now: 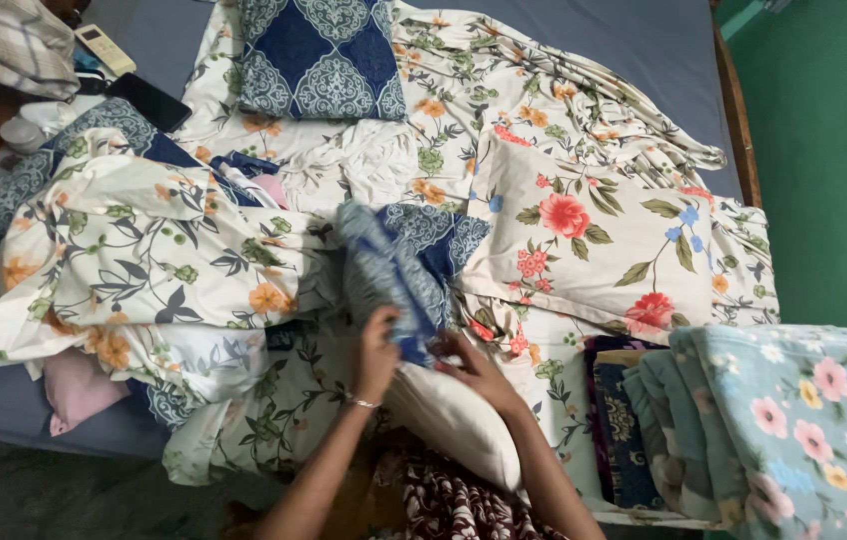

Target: The person puts covers on pillows and arranges them on a bed with floral sheets.

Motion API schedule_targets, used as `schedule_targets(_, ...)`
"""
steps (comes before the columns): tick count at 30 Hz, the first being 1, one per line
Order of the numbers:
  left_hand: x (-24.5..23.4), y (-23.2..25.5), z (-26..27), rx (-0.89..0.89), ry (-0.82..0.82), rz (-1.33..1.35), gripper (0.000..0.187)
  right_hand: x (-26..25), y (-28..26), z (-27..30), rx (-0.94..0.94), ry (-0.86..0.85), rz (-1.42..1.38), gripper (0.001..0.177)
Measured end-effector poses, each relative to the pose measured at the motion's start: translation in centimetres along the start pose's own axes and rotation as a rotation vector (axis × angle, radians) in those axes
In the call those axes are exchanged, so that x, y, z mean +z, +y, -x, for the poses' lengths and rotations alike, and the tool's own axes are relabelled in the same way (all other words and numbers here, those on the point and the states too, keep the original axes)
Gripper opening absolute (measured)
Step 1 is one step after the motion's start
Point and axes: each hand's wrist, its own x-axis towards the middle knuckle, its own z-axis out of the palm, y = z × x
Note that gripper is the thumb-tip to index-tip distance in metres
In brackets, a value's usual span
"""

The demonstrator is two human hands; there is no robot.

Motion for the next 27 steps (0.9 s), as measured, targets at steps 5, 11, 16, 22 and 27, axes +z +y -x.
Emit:
schedule_targets(5,3.4,13.2,-2.1,0.344,-0.34,-0.185,0.035,-0.9,-12.8,0.4,-0.396,0.158,0.557,0.084)
schedule_targets(11,4.7,12.7,-0.2,0.442,-0.162,-0.437,0.052,-1.7,-13.7,2.7,-0.211,0.271,0.073,0.064)
schedule_targets(16,3.2,7.2,1.7,0.146,-0.234,-0.544,0.045,-1.3,-12.8,4.3,-0.204,0.371,-0.075,0.027)
schedule_targets(22,5.1,-0.2,7.0,-0.178,-0.274,-0.369,0.039,-1.9,-12.3,4.5,-0.34,0.486,-0.263,0.013)
schedule_targets(27,6.0,-9.6,10.2,-0.406,-0.491,-0.529,0.052,-2.3,-11.5,5.7,-0.426,0.473,-0.685,0.01)
